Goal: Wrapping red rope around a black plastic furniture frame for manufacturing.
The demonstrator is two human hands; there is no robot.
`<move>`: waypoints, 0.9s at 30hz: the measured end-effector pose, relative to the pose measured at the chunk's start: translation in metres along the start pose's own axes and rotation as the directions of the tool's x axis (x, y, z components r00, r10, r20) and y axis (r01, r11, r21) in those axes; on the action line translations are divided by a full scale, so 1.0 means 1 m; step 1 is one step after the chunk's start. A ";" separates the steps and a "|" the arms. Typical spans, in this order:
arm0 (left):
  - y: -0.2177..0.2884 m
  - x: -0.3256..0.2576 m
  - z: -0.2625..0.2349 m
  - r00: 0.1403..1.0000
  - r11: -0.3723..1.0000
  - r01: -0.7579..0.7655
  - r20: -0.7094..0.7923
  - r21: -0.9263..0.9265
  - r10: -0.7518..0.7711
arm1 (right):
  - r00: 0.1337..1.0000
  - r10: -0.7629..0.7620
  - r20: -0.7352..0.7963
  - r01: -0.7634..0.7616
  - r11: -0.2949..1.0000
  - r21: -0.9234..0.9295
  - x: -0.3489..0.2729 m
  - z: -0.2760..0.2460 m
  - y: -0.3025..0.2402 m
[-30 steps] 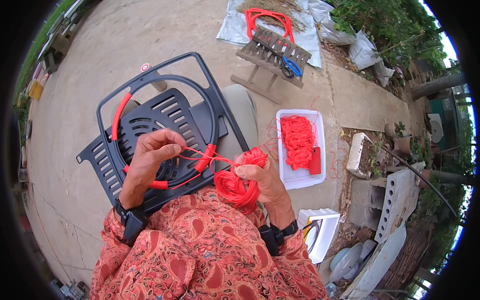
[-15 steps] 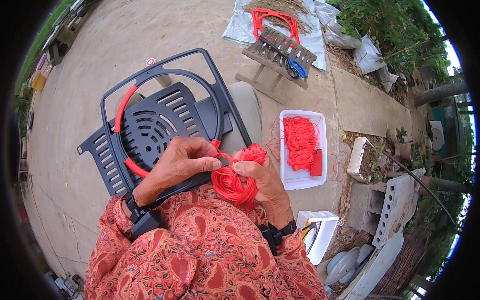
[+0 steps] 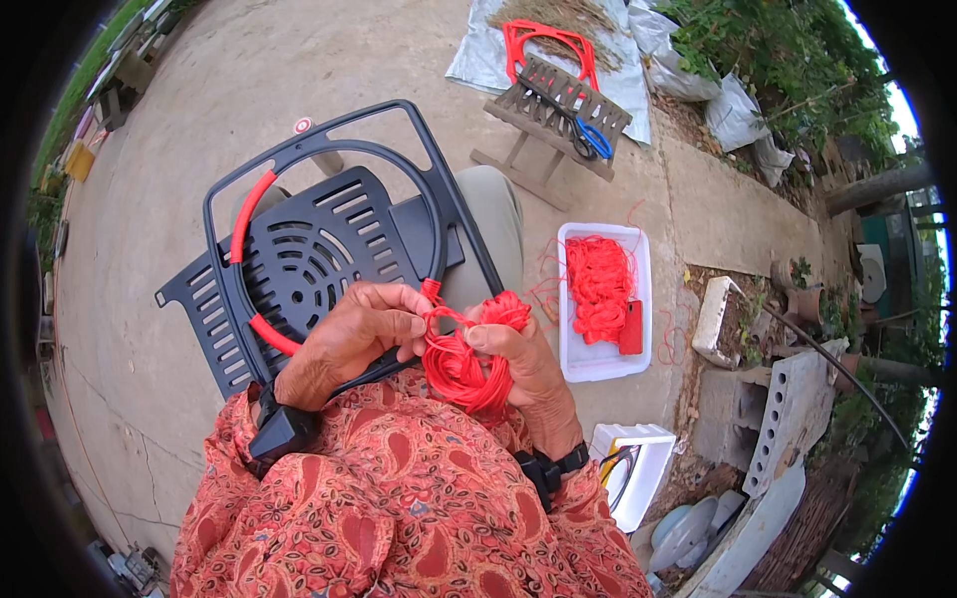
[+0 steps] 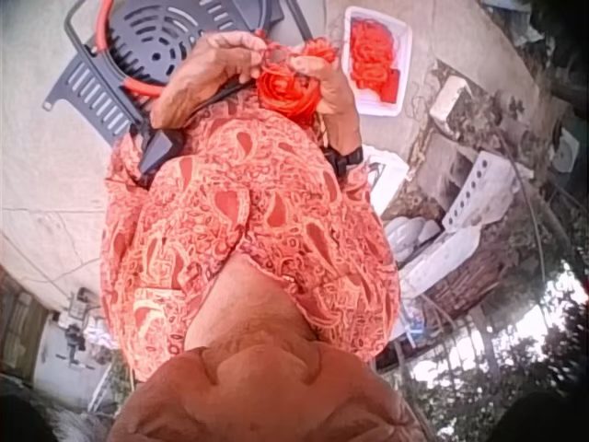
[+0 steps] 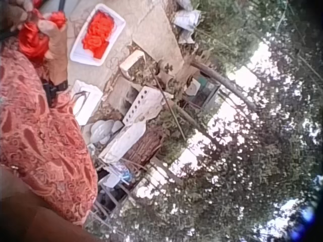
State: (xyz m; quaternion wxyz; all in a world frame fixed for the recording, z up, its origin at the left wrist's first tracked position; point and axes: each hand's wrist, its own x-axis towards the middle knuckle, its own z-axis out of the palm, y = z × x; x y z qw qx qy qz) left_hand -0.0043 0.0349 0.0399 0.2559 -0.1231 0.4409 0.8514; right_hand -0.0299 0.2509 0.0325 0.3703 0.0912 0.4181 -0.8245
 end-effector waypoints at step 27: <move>-0.021 0.017 -0.002 0.865 0.644 -0.437 0.098 0.627 0.492 | 0.992 0.059 -0.113 -0.041 0.987 0.154 0.017 -0.003 0.022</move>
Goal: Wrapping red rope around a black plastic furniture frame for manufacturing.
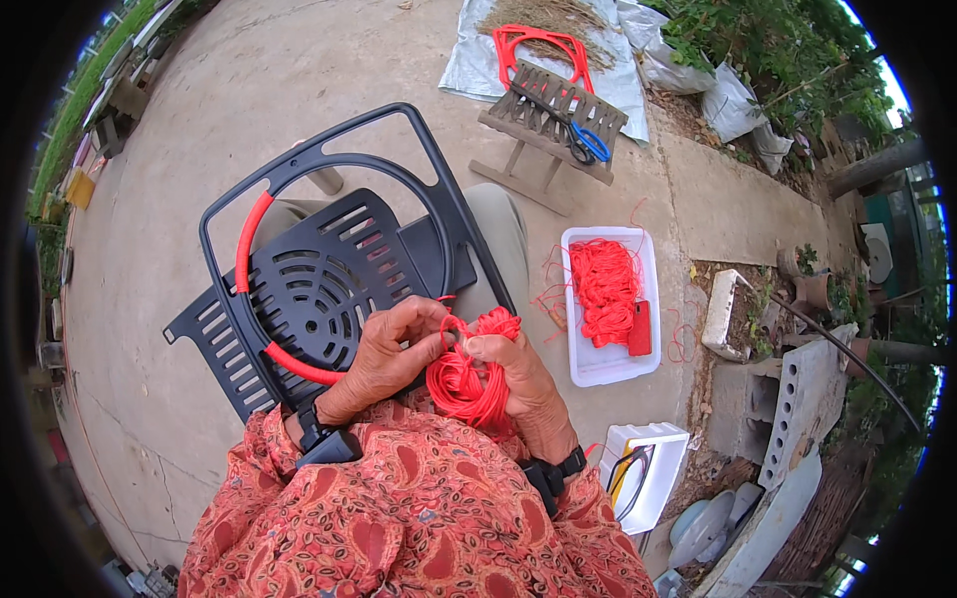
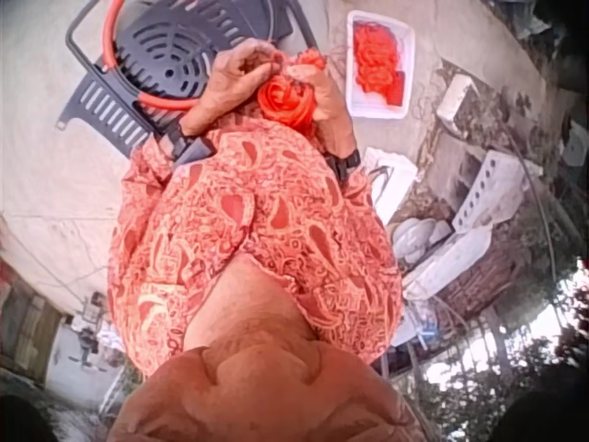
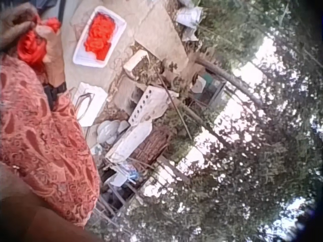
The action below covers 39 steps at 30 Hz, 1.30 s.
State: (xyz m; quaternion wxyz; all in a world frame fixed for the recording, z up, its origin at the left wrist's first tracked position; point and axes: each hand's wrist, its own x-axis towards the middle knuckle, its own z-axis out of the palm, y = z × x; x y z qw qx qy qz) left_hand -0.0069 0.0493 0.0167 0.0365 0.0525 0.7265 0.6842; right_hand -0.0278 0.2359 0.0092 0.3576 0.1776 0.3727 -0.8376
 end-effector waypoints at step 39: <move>0.020 0.016 -0.023 0.900 0.806 0.435 0.190 -0.402 -0.392 | 0.993 0.074 -0.091 -0.078 0.996 -0.036 0.006 0.002 0.001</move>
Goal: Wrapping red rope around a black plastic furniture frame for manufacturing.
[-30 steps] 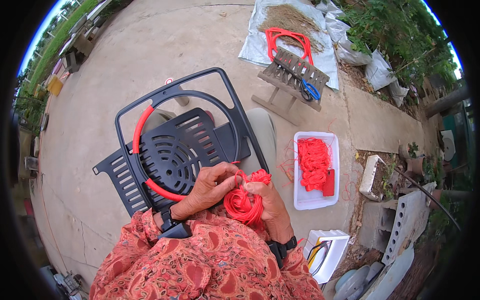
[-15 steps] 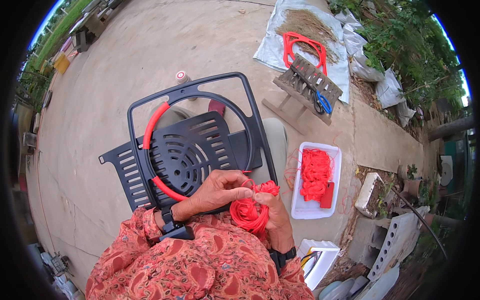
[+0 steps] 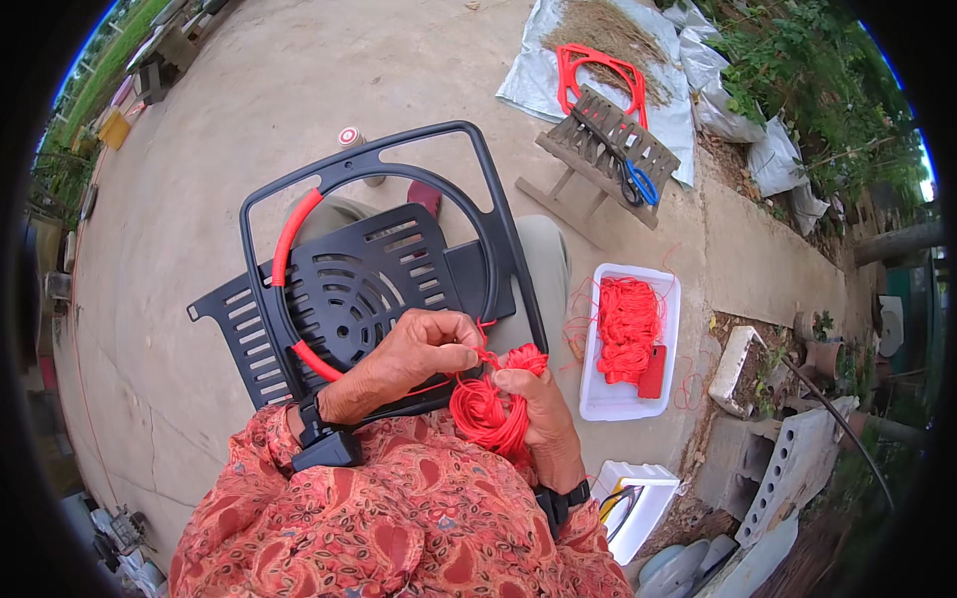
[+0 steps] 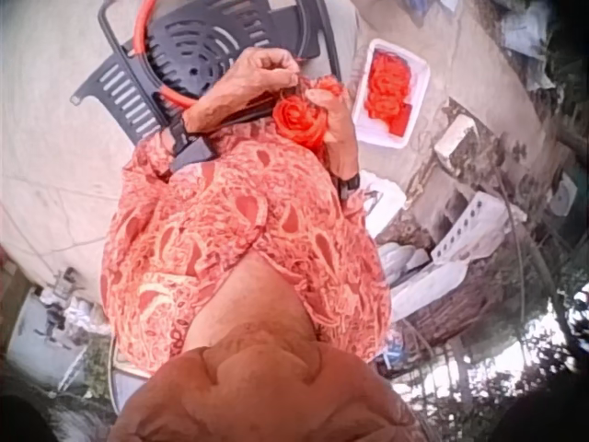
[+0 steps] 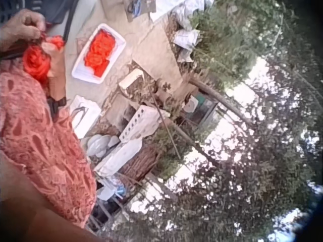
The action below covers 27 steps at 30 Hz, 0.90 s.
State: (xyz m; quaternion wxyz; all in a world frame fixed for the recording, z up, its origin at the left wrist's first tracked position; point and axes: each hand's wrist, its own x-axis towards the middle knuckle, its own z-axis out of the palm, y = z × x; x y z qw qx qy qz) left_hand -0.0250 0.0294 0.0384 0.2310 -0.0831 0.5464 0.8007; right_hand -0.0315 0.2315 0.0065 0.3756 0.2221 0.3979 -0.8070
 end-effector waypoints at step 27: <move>0.019 0.009 -0.028 0.992 0.993 -0.112 -0.050 0.044 0.114 | 0.989 0.012 0.149 -0.010 1.000 -0.017 -0.002 -0.010 -0.003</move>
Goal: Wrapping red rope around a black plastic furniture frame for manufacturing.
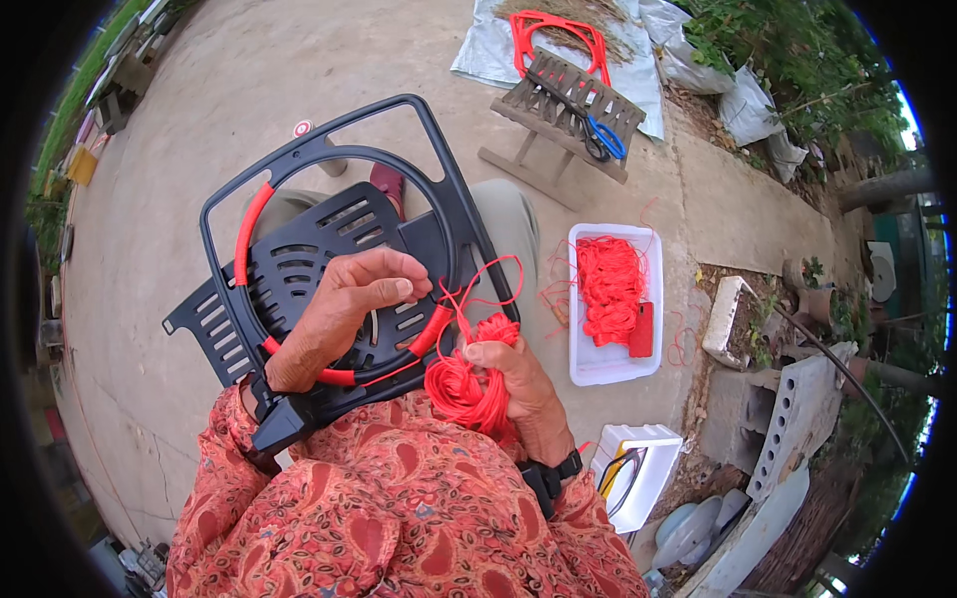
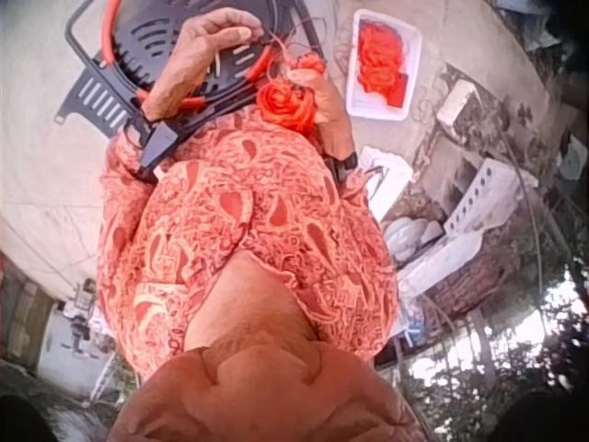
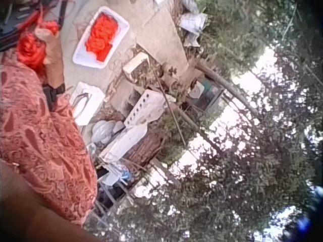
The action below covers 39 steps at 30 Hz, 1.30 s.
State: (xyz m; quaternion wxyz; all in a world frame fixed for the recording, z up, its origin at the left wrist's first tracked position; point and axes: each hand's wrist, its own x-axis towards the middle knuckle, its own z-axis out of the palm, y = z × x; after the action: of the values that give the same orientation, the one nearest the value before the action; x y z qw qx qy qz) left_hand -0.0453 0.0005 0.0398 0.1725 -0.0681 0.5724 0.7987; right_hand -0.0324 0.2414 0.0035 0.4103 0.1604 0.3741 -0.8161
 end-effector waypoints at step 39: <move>-0.024 0.014 0.039 0.910 0.783 -0.414 0.218 0.464 0.352 | 0.759 -0.642 -0.112 0.649 0.760 0.043 -0.079 -0.018 -0.075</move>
State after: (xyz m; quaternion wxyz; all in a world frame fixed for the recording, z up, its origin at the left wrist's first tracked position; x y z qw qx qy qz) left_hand -0.0463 0.0465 0.0267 0.0519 0.1445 0.7501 0.6433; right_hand -0.0447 0.3270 0.0722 0.0801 0.0747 0.3918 -0.9135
